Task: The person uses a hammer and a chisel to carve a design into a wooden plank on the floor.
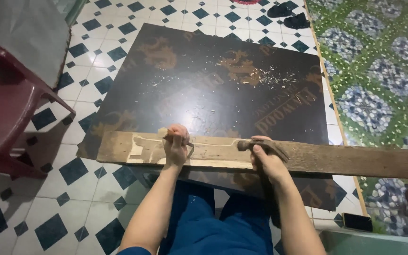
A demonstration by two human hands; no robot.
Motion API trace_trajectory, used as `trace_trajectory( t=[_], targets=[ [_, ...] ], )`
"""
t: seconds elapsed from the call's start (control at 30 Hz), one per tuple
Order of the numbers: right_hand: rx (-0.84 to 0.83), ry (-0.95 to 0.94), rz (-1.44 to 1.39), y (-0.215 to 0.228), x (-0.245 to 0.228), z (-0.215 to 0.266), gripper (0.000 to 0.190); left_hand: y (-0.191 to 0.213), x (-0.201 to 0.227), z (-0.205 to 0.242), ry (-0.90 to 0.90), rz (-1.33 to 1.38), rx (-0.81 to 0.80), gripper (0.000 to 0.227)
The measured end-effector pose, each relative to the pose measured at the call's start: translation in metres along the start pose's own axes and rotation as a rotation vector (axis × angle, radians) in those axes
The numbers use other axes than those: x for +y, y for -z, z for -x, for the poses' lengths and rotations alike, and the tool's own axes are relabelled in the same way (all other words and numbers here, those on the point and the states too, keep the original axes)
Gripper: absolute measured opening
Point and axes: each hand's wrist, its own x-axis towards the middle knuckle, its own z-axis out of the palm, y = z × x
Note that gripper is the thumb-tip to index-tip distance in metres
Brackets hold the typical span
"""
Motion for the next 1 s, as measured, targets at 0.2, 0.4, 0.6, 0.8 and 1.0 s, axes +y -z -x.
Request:
trace_trajectory(
  t=[0.2, 0.4, 0.6, 0.8, 1.0],
  targets=[
    [-0.044, -0.220, 0.169, -0.017, -0.068, 0.022, 0.058, 0.002, -0.002, 0.008, -0.003, -0.056, -0.024, 0.050],
    [0.056, -0.408, 0.114, 0.001, -0.015, 0.006, 0.072, -0.003, 0.000, 0.012, -0.020, -0.092, -0.033, 0.052],
    [-0.085, -0.131, 0.154, 0.008, 0.018, 0.012, 0.063, -0.017, 0.016, 0.011, -0.071, -0.183, -0.075, 0.054],
    [-0.038, -0.248, 0.233, 0.002, 0.002, 0.017, 0.069, -0.016, 0.007, 0.006, -0.191, -0.512, -0.041, 0.059],
    [-0.270, 0.309, 0.629, -0.037, -0.157, 0.018, 0.047, -0.018, -0.005, 0.008, -0.244, -0.688, 0.008, 0.048]
  ],
)
